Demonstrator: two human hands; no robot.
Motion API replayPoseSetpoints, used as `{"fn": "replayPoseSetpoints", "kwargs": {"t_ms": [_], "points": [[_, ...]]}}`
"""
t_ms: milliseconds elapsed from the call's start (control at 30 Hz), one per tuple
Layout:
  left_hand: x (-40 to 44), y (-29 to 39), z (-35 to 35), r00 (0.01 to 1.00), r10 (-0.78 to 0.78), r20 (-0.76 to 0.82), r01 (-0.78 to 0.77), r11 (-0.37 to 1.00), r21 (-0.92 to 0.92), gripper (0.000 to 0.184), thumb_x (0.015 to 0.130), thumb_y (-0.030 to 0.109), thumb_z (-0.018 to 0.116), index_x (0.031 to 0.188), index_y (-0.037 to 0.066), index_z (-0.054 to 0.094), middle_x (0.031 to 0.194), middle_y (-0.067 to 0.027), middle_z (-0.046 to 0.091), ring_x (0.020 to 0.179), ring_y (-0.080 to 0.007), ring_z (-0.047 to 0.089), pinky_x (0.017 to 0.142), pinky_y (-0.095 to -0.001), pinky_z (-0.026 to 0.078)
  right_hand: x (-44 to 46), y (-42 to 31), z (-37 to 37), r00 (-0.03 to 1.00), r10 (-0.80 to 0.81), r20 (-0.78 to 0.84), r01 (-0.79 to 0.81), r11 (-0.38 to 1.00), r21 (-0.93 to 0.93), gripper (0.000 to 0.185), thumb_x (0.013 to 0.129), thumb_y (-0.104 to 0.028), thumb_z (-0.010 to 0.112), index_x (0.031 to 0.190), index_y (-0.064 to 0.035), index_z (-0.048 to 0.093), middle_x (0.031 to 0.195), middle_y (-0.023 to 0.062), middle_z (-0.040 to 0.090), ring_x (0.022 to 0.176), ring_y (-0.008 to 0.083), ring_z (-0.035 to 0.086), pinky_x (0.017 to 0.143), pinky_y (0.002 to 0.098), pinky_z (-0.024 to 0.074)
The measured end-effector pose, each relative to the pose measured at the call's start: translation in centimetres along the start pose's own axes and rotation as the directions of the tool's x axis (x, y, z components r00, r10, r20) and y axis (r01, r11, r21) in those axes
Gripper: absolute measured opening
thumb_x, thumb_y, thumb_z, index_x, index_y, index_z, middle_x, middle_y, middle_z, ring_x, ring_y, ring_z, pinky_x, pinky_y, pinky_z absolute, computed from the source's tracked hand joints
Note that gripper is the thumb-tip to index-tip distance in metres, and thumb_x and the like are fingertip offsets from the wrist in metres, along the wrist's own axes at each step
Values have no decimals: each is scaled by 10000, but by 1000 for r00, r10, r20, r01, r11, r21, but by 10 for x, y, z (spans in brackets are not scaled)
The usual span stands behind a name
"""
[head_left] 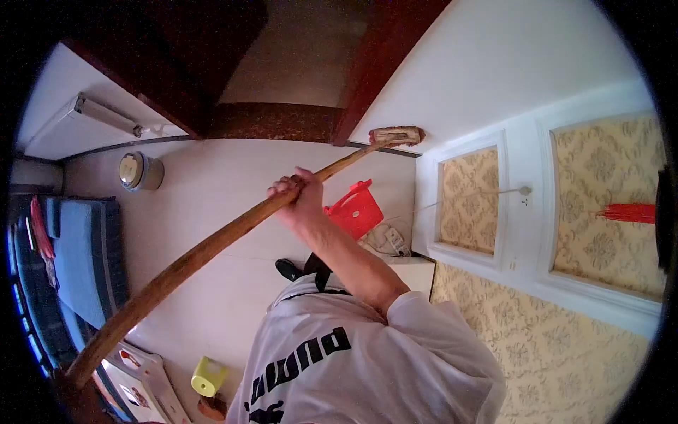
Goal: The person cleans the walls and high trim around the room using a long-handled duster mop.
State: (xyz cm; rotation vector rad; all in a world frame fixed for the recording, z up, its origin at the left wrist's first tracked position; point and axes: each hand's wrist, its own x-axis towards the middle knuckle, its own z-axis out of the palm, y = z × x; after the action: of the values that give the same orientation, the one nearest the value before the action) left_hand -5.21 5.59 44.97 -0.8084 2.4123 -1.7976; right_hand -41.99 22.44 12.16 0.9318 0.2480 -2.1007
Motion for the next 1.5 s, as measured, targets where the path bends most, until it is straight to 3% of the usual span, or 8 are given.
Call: {"fn": "replayPoseSetpoints", "kwargs": {"t_ms": [300,600,967,1167,1267,1400,1433,1500], "points": [[-64,-32,9,997,-78,25,75,993,92,309,773,417,539,653,132,534,627,-45,504,575,-211,489,559,-363,391,-88,73,28,940,291,179,-285,957,-55,242,791,-178,514,599,-108,383,555,36,398,586,203,457,662,351,381],[-83,-55,18,992,-115,44,108,986,130,316,777,433,533,726,122,550,700,-59,523,643,-225,504,622,-382,400,-114,41,30,909,320,268,-314,947,-64,237,824,-181,507,617,-108,417,572,31,411,613,198,467,722,355,367],[-113,-43,84,994,-72,-88,88,977,196,347,781,452,526,815,109,568,790,-77,546,727,-241,522,699,-406,411,-41,-37,-17,975,109,192,-106,994,-27,269,794,-168,519,555,-106,411,537,29,450,550,166,489,658,335,393],[-68,72,38,950,-3,312,61,983,-176,372,762,378,583,1011,102,567,1017,-96,554,990,-267,525,926,-433,365,-6,-92,-51,989,-105,105,108,994,-18,294,798,-186,503,534,-121,392,522,14,440,506,151,468,608,314,395],[-66,47,36,973,70,221,-37,988,-150,328,755,362,597,959,106,592,907,-91,592,892,-254,569,848,-419,425,-20,-75,-34,997,-28,70,25,998,49,266,783,-190,532,570,-129,383,498,29,426,471,183,468,569,338,390],[-66,1,29,994,-90,69,90,996,0,376,804,484,498,762,114,555,752,-59,552,676,-235,528,674,-442,427,-52,-23,-10,994,6,108,0,999,-53,246,785,-179,533,584,-126,402,514,21,418,508,182,471,599,334,394],[-86,-18,67,974,-60,-221,66,998,23,389,789,505,507,745,121,551,751,-54,553,681,-237,533,680,-443,429,-60,-9,-6,990,51,131,-38,995,-95,249,790,-168,523,577,-128,399,530,10,410,545,165,476,627,324,393],[-100,-37,42,987,-129,93,131,991,-18,426,729,557,552,723,131,539,780,-47,557,734,-249,555,687,-445,431,-64,18,-13,946,187,263,-174,982,-73,242,817,-201,521,605,-119,438,568,21,466,640,199,533,693,352,421]]}}
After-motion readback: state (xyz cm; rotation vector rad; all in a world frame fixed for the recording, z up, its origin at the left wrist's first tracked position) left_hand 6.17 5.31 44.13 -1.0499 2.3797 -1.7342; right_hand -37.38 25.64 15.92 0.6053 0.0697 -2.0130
